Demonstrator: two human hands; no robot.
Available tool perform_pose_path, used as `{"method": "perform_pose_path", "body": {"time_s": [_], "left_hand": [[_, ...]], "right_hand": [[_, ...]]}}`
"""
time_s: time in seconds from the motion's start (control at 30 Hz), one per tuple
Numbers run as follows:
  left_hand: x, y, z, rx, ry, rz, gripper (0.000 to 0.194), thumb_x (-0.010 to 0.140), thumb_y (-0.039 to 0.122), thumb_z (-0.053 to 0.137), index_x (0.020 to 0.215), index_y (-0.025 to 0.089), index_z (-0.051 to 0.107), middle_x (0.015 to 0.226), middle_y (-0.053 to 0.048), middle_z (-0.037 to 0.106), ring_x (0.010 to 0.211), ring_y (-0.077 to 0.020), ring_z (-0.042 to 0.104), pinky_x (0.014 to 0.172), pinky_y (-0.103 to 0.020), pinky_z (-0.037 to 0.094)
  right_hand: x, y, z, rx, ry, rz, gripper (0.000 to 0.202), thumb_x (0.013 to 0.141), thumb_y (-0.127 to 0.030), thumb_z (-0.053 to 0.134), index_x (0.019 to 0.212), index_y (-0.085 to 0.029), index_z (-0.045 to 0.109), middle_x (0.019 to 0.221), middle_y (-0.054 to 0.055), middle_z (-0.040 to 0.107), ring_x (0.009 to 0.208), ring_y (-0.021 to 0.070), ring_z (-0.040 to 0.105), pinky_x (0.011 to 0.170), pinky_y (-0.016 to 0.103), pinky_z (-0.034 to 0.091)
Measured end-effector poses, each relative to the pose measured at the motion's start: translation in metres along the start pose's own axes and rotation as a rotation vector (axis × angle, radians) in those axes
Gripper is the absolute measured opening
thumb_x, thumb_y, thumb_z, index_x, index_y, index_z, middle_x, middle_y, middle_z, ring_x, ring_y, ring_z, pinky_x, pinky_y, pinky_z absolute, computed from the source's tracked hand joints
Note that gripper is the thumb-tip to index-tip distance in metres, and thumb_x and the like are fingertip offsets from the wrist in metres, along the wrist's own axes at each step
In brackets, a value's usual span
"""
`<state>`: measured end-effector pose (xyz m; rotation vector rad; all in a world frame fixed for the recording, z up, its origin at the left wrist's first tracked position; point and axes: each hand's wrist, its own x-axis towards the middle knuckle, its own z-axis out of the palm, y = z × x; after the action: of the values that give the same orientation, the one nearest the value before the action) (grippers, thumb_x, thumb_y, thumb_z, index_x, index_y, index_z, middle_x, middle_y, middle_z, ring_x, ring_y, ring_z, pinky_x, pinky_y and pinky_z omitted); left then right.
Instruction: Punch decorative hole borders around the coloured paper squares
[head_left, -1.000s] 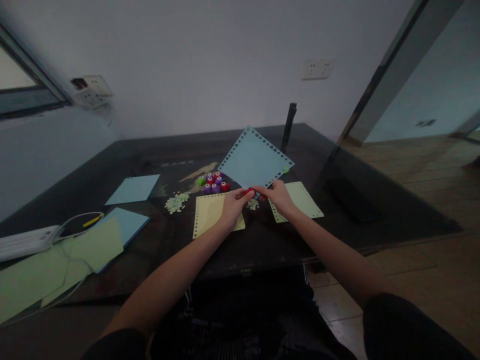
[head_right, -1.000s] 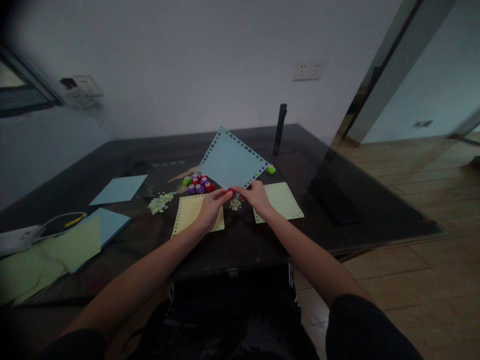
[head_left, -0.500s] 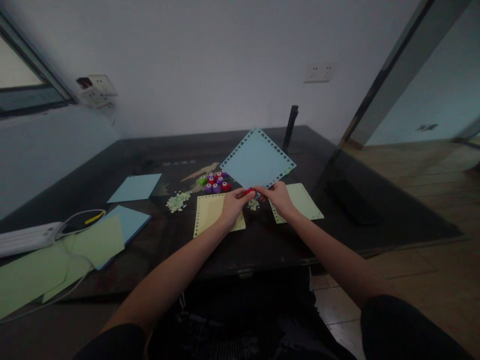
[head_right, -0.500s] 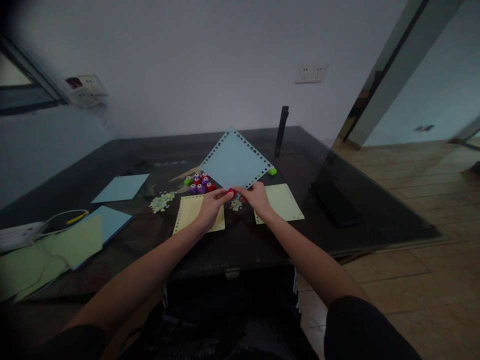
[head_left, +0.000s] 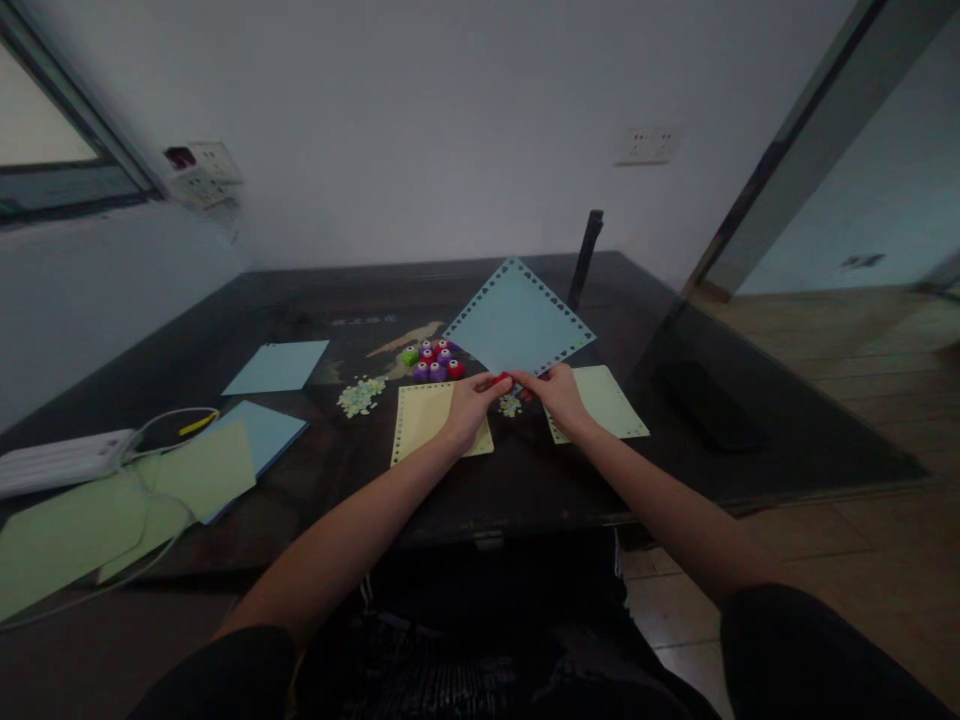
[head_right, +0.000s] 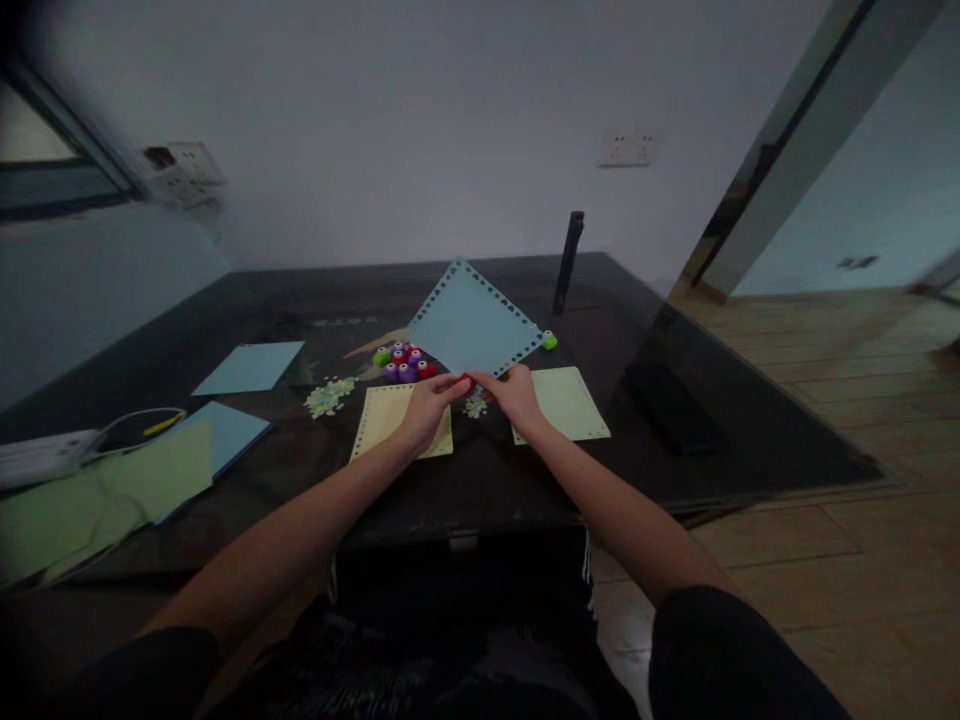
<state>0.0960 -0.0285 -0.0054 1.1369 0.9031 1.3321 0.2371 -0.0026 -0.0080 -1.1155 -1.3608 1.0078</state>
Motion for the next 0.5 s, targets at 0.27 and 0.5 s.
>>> {"method": "perform_pose_path", "body": {"time_s": [0.27, 0.5], "left_hand": [[0.0036, -0.0035, -0.0032, 0.004, -0.019, 0.005, 0.028, 0.064, 0.033, 0.076, 0.082, 0.013, 0.072, 0.085, -0.008, 0.072, 0.083, -0.0206, 0.063, 0.084, -0.034, 0.044], [0.0036, -0.0046, -0.0053, 0.036, -0.04, -0.006, 0.032, 0.066, 0.037, 0.075, 0.085, 0.012, 0.07, 0.09, -0.009, 0.071, 0.087, -0.0209, 0.062, 0.086, -0.034, 0.043]], "right_hand": [[0.0011, -0.0009, -0.0011, 0.02, 0.001, 0.004, 0.04, 0.057, -0.05, 0.074, 0.064, -0.012, 0.063, 0.05, 0.003, 0.06, 0.043, 0.0139, 0.052, 0.045, 0.026, 0.044], [0.0012, -0.0025, -0.0013, 0.062, 0.015, 0.023, 0.04, 0.054, -0.049, 0.077, 0.065, -0.013, 0.063, 0.052, 0.003, 0.061, 0.043, 0.0144, 0.053, 0.046, 0.028, 0.045]]}}
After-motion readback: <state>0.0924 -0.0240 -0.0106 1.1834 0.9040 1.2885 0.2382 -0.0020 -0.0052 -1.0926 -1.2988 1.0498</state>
